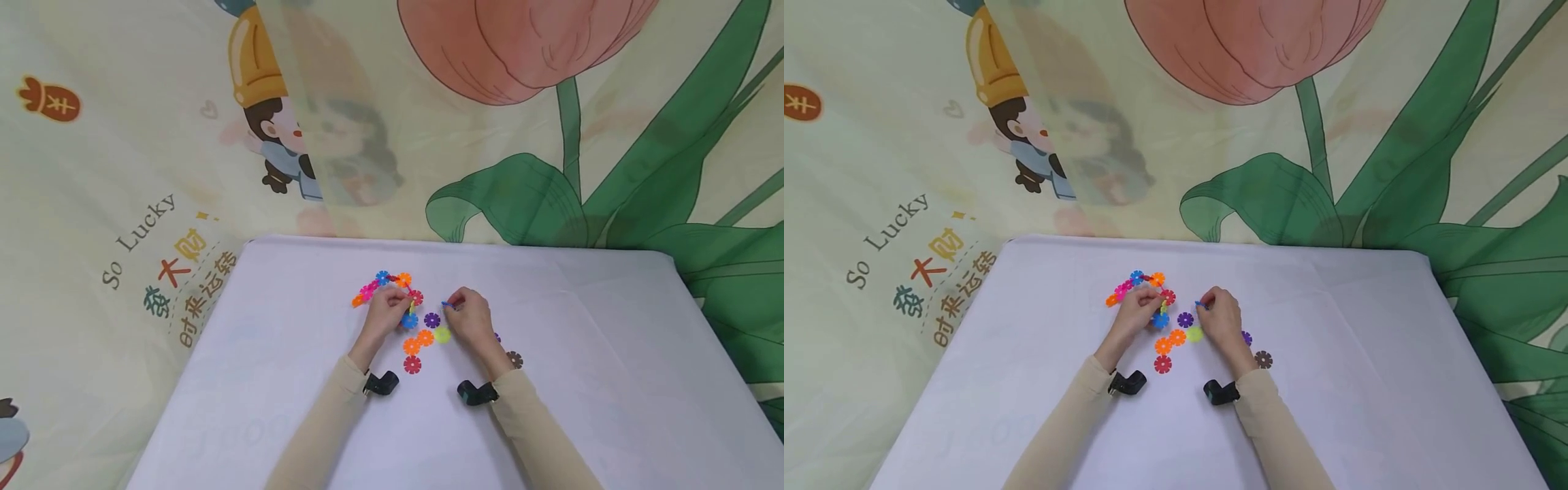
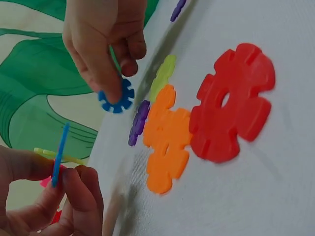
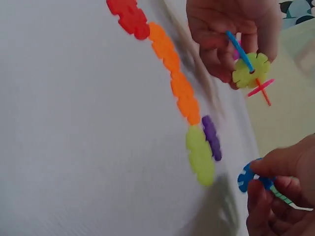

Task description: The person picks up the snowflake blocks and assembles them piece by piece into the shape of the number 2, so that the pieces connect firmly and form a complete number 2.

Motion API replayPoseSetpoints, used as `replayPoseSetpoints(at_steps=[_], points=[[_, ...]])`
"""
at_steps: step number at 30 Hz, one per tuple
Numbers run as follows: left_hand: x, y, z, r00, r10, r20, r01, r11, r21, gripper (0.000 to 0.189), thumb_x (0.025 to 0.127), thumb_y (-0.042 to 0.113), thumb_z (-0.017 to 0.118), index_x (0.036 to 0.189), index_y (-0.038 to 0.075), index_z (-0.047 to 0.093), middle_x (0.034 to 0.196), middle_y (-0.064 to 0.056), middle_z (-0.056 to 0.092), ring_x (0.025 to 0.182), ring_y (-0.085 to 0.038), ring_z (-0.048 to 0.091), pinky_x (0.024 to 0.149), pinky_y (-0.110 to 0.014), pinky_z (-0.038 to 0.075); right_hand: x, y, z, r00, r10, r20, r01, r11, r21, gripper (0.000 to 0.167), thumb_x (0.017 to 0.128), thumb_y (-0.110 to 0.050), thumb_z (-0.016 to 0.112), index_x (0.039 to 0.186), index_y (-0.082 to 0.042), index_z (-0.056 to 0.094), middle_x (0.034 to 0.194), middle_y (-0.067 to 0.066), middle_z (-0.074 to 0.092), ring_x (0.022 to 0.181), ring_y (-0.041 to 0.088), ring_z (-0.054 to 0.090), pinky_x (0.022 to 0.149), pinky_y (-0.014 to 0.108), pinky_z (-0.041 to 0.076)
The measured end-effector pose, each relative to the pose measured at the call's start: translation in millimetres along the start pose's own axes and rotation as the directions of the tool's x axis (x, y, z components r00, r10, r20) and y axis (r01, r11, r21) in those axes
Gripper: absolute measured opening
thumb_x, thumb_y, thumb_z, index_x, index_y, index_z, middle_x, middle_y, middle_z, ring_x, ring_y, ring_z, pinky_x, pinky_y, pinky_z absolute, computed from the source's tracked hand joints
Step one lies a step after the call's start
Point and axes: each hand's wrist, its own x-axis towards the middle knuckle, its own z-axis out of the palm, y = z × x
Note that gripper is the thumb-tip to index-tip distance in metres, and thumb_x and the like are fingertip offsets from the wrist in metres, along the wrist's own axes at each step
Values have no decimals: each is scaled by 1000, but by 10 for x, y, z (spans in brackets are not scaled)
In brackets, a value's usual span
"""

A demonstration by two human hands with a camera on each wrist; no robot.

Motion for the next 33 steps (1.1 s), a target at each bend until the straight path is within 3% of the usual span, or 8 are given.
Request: replayPoseSetpoints(at_steps=[2, 5, 9, 16, 20, 26, 33], points=[[0, -15, -12, 999, -28, 23, 29, 999, -38, 20, 97, 20, 63, 103, 2, 69, 85, -6, 63, 58, -13, 53, 53, -19, 49, -85, -12, 26, 1000, -2, -9, 3, 992, 122, 13, 86, -7, 72, 92, -1, 63, 89, 12, 62, 75, 21, 57, 65, 28, 49], [0, -23, -39, 995, -80, 58, 86, 992, -92, 27, 99, 23, 59, 112, 1, 67, 85, -7, 65, 58, -13, 57, 56, -22, 53, -250, -44, 118, 1000, -9, 25, 0, 949, 314, 13, 85, -1, 71, 93, 2, 61, 84, 11, 60, 65, 19, 62, 58, 22, 50], [-13, -7, -76, 988, -118, 104, 130, 983, -126, 33, 100, 27, 58, 120, 1, 65, 91, -8, 67, 61, -13, 61, 61, -22, 55, -392, -67, 257, 999, -27, 29, 12, 907, 421, 15, 84, 2, 70, 96, 4, 61, 83, 11, 59, 59, 19, 63, 55, 20, 52], [-55, -7, -104, 964, -127, 233, 174, 966, -194, 31, 96, 15, 63, 120, -4, 63, 99, -11, 67, 65, -14, 59, 62, -22, 54, -469, -40, 356, 998, -31, -49, 48, 911, 410, 14, 85, -1, 71, 91, 4, 59, 77, 12, 61, 56, 21, 63, 53, 21, 53], [-57, -23, -96, 955, -122, 269, 184, 959, -216, 34, 92, 9, 67, 123, -5, 60, 107, -13, 68, 65, -13, 61, 64, -22, 55, -527, -41, 373, 996, 9, -92, 27, 925, 378, 13, 85, -4, 71, 87, 2, 59, 74, 10, 63, 57, 18, 62, 53, 20, 52], [-78, -18, -91, 960, -147, 238, 212, 937, -277, 28, 90, 3, 69, 115, -7, 61, 99, -14, 67, 70, -14, 66, 71, -27, 58, -633, -96, 465, 989, 21, -144, 35, 926, 375, 15, 83, -5, 73, 78, -2, 59, 65, 6, 61, 55, 15, 56, 52, 18, 47], [-93, -26, -58, 970, -165, 180, 218, 917, -335, 22, 87, 0, 71, 107, -10, 65, 88, -10, 69, 66, -11, 65, 69, -25, 58, -679, -167, 575, 973, 10, -229, 71, 937, 343, 18, 82, -5, 75, 74, -3, 58, 64, 4, 58, 56, 14, 53, 51, 17, 46]])
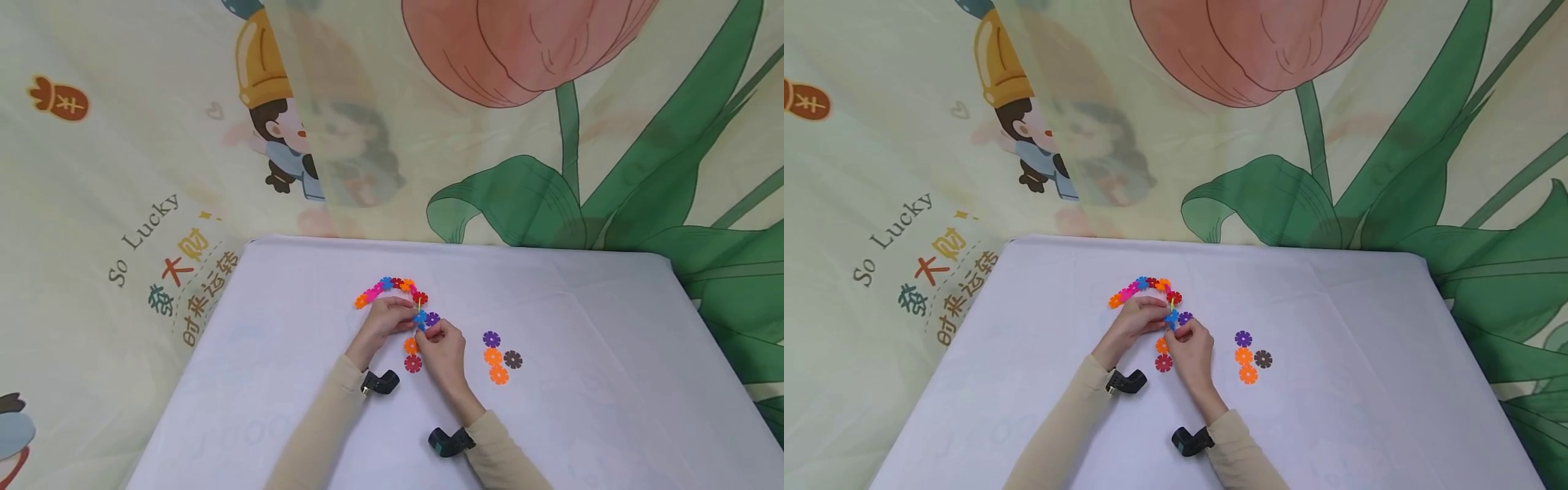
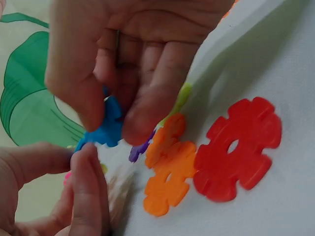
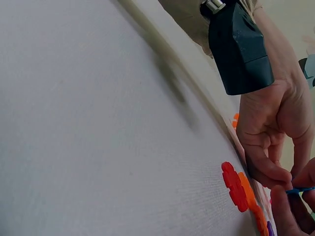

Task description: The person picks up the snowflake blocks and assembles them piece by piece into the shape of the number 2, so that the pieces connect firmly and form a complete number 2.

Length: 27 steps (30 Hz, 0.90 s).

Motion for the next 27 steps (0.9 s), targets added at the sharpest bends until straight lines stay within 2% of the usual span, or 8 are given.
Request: replayPoseSetpoints(at_steps=[4, 9, 14, 19, 21, 23, 25, 27], points=[[4, -17, 1, 1000, -4, -8, 4, 1000, 10, 24, 88, 2, 71, 109, -10, 68, 93, -13, 71, 68, -11, 67, 71, -25, 58, 4, -21, 31, 999, -24, -29, 24, 1000, -6, 18, 82, -5, 74, 74, -3, 58, 67, 5, 60, 58, 16, 56, 54, 17, 48], [-6, -9, 7, 1000, -1, -24, 2, 999, 37, 25, 89, 5, 72, 109, -10, 70, 102, -19, 72, 72, -12, 69, 73, -26, 57, 12, -4, 57, 993, -108, -49, 107, 994, -22, 19, 83, -3, 74, 76, -5, 57, 73, 6, 62, 62, 17, 60, 58, 18, 52], [1, -14, 21, 999, -9, -52, 10, 1000, 16, 23, 87, 1, 72, 106, -11, 70, 99, -20, 73, 68, -11, 68, 71, -25, 58, 22, 12, 73, 980, -188, -71, 185, 981, -55, 18, 81, 2, 73, 75, -5, 57, 74, 7, 62, 64, 17, 61, 59, 19, 52], [0, -11, 45, 999, 18, -28, -17, 1000, 16, 21, 87, 0, 71, 104, -12, 71, 96, -19, 73, 67, -12, 69, 71, -26, 58, 51, -28, 70, 973, -211, -97, 202, 974, -102, 21, 80, 2, 73, 71, -4, 56, 68, 6, 60, 60, 17, 57, 55, 19, 49], [0, -5, 37, 999, 22, -26, -21, 999, 28, 20, 88, 0, 71, 104, -12, 71, 95, -18, 73, 67, -12, 69, 71, -26, 58, 63, -43, 62, 977, -198, -72, 190, 976, -107, 21, 81, 0, 74, 71, -4, 56, 67, 5, 59, 59, 16, 56, 54, 18, 48], [4, -3, 15, 999, 16, -39, -14, 999, 46, 19, 88, 2, 71, 103, -11, 71, 94, -17, 73, 66, -12, 67, 70, -26, 58, 81, -51, 42, 982, -190, -13, 187, 977, -104, 19, 83, -5, 76, 74, -4, 59, 69, 5, 62, 61, 15, 58, 56, 17, 50], [10, 2, -10, 998, 5, -56, -1, 998, 60, 19, 89, 4, 71, 103, -10, 72, 92, -15, 72, 65, -11, 67, 70, -25, 58, 115, -46, 2, 983, -173, 52, 178, 980, -94, 15, 87, -12, 75, 82, -2, 65, 73, 5, 64, 63, 15, 60, 58, 19, 51], [15, 5, -34, 998, -4, -67, 9, 997, 73, 20, 90, 5, 70, 104, -9, 72, 90, -13, 72, 65, -11, 65, 69, -24, 57, 168, -30, -64, 982, -165, 96, 177, 976, -129, 16, 91, -16, 71, 92, 0, 69, 78, 6, 65, 66, 16, 60, 60, 21, 51]])
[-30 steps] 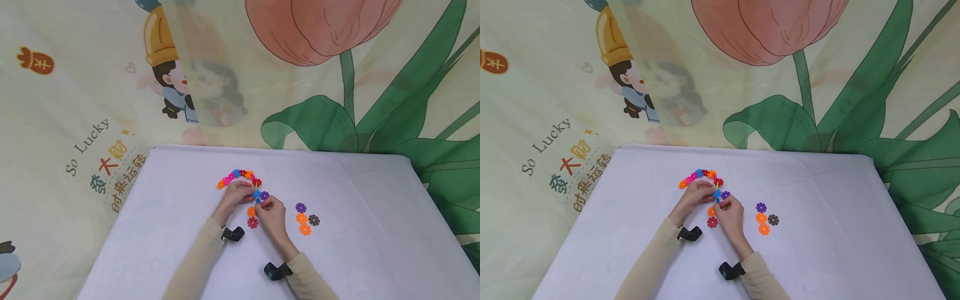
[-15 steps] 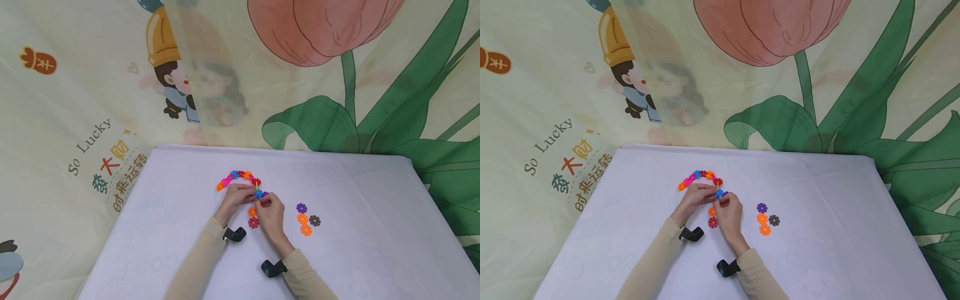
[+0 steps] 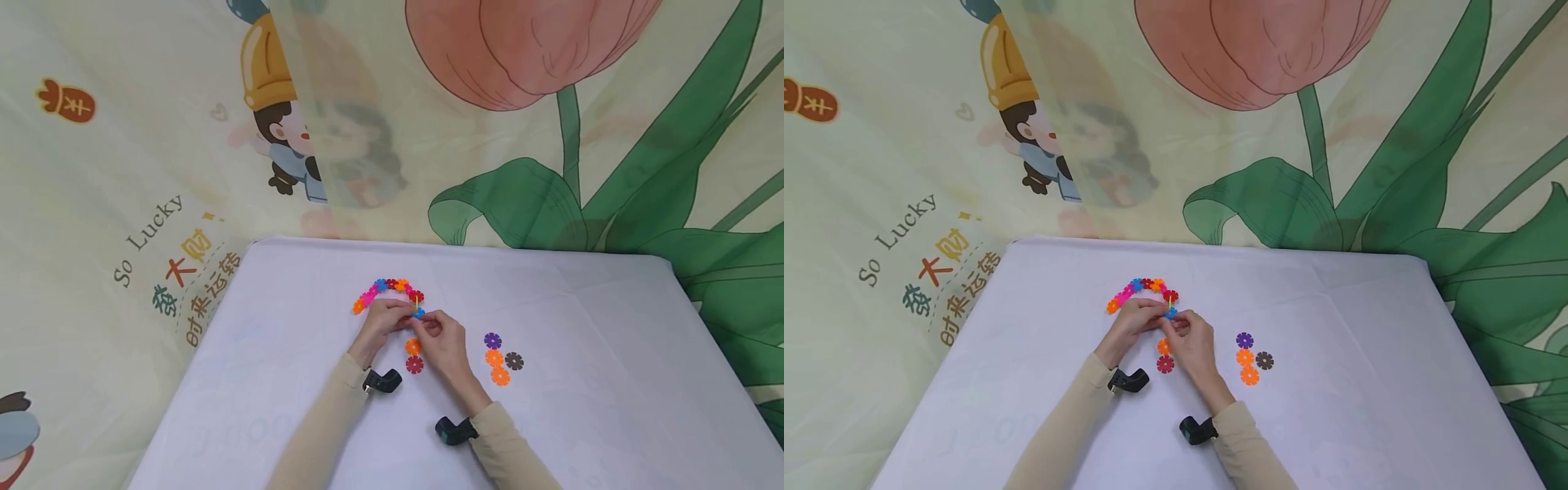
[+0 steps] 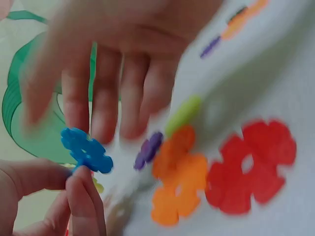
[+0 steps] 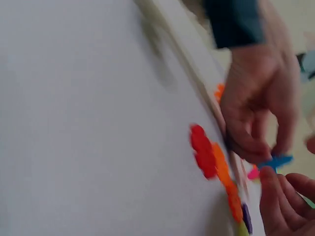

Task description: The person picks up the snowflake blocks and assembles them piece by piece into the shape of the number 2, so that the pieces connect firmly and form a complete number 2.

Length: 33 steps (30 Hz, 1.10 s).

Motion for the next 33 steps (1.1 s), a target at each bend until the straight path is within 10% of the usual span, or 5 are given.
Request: replayPoseSetpoints(at_steps=[6, 13, 20, 27, 33], points=[[-5, 2, -39, 1000, -20, 11, 20, 1000, 0, 24, 92, 11, 70, 107, -7, 71, 86, -10, 71, 65, -12, 63, 68, -21, 56, 115, 125, -182, 983, 114, 145, -61, 944, -326, 35, 92, -18, 68, 123, -1, 67, 96, 13, 52, 75, 22, 48, 62, 30, 40], [-24, 2, -40, 999, -22, 32, 23, 1000, -13, 25, 93, 14, 70, 110, -5, 71, 83, -7, 71, 64, -12, 63, 64, -20, 55, 194, 139, -203, 965, 189, 180, -115, 927, -356, 24, 85, -16, 76, 104, -3, 71, 102, 14, 50, 82, 25, 51, 74, 37, 49], [-40, 6, -21, 999, -30, 46, 30, 1000, -8, 27, 93, 19, 70, 112, 0, 69, 87, -5, 72, 71, -14, 68, 62, -20, 50, 153, 170, -256, 966, 237, 106, -236, 972, -21, 12, 86, -11, 71, 88, 0, 67, 81, 10, 63, 73, 21, 55, 65, 27, 49], [-40, 15, -21, 999, -16, 30, 16, 1000, -8, 28, 93, 18, 69, 112, -3, 70, 83, -7, 74, 70, -13, 69, 59, -19, 46, 12, 123, -251, 881, 385, 276, -460, 831, 313, 15, 87, -5, 72, 98, 3, 67, 75, 9, 71, 61, 17, 61, 58, 23, 52], [-31, 5, -18, 1000, -6, 8, 7, 1000, -22, 26, 92, 17, 70, 108, -3, 72, 81, -7, 74, 68, -12, 68, 57, -18, 46, -15, 128, -172, 882, 382, 275, -462, 813, 353, 14, 90, -7, 69, 99, 3, 67, 79, 10, 72, 62, 16, 64, 58, 22, 53]])
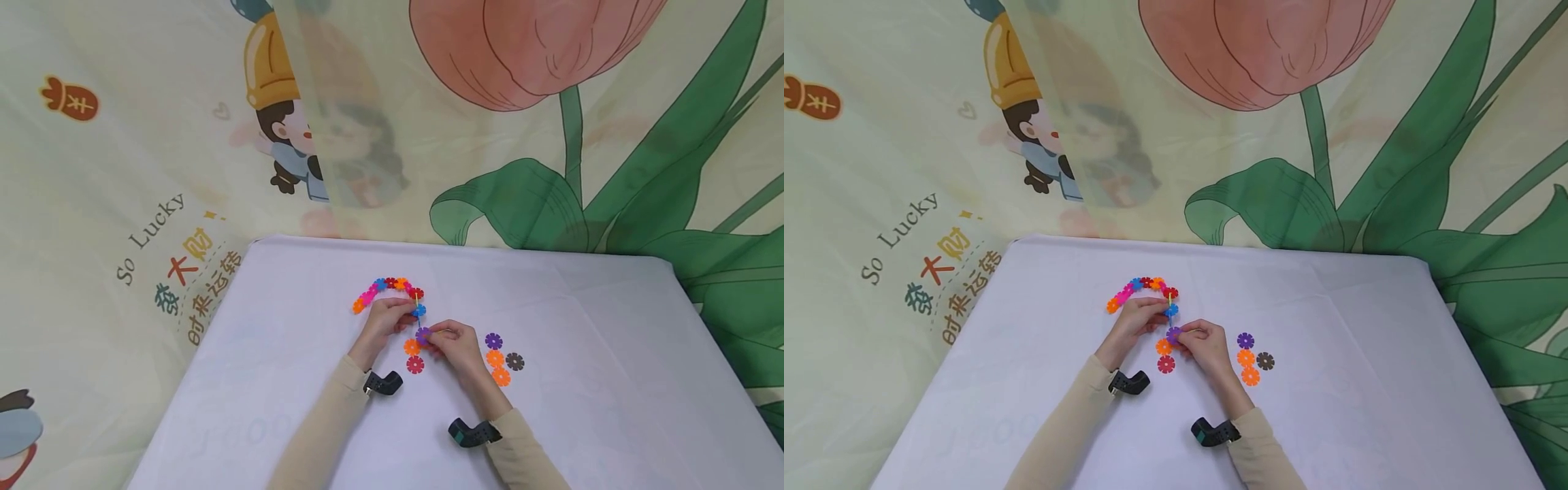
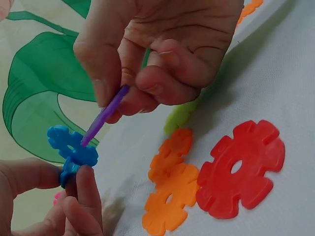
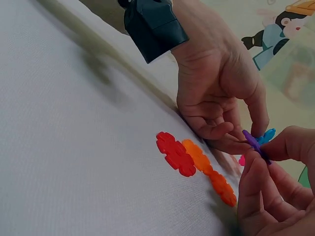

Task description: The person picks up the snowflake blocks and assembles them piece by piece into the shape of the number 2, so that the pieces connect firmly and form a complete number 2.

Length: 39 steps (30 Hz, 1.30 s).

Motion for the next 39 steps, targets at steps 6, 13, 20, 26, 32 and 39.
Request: replayPoseSetpoints(at_steps=[6, 13, 20, 26, 32, 39], points=[[-4, -5, 13, 1000, 0, -24, 0, 1000, 2, 26, 92, 18, 70, 109, -1, 73, 86, -7, 74, 71, -13, 68, 61, -18, 49, 12, -26, 8, 999, -38, 33, 37, 999, 20, 14, 92, -9, 69, 99, 4, 69, 81, 10, 72, 64, 15, 64, 61, 21, 54], [-1, -19, 12, 1000, -7, -17, 7, 1000, 13, 25, 92, 18, 70, 109, -1, 73, 84, -6, 73, 69, -13, 65, 61, -18, 49, 29, -13, 27, 999, -34, 20, 32, 997, 64, 17, 92, -9, 69, 101, 6, 69, 83, 11, 73, 66, 15, 66, 62, 20, 55], [7, -23, 15, 999, -18, -42, 18, 1000, 1, 26, 92, 20, 71, 110, 2, 73, 87, -7, 74, 74, -14, 68, 64, -18, 51, 18, 13, 59, 999, 42, -26, -38, 992, 122, 16, 94, -7, 66, 101, 7, 68, 82, 11, 72, 64, 14, 67, 62, 20, 55], [5, -26, 15, 998, -20, -53, 20, 1000, -3, 26, 93, 21, 70, 111, 3, 73, 90, -7, 74, 75, -14, 68, 66, -18, 52, 22, 23, 68, 997, 60, -48, -52, 986, 159, 18, 94, -9, 66, 102, 7, 68, 83, 11, 72, 65, 15, 68, 63, 21, 56], [-4, -33, 19, 999, -1, -45, 1, 1000, 0, 26, 92, 19, 71, 110, 1, 73, 90, -8, 74, 75, -14, 68, 67, -19, 53, 17, 7, 96, 997, 64, -53, -55, 984, 171, 18, 95, -10, 66, 103, 7, 68, 87, 11, 73, 68, 16, 69, 65, 21, 56], [16, -39, 33, 999, -5, -48, 5, 1000, -2, 23, 91, 17, 72, 107, 0, 73, 85, -7, 73, 70, -14, 66, 69, -21, 55, -28, -16, 177, 991, 91, -99, -65, 968, 243, 16, 93, -4, 66, 103, 9, 66, 85, 13, 72, 68, 17, 72, 65, 23, 57]])
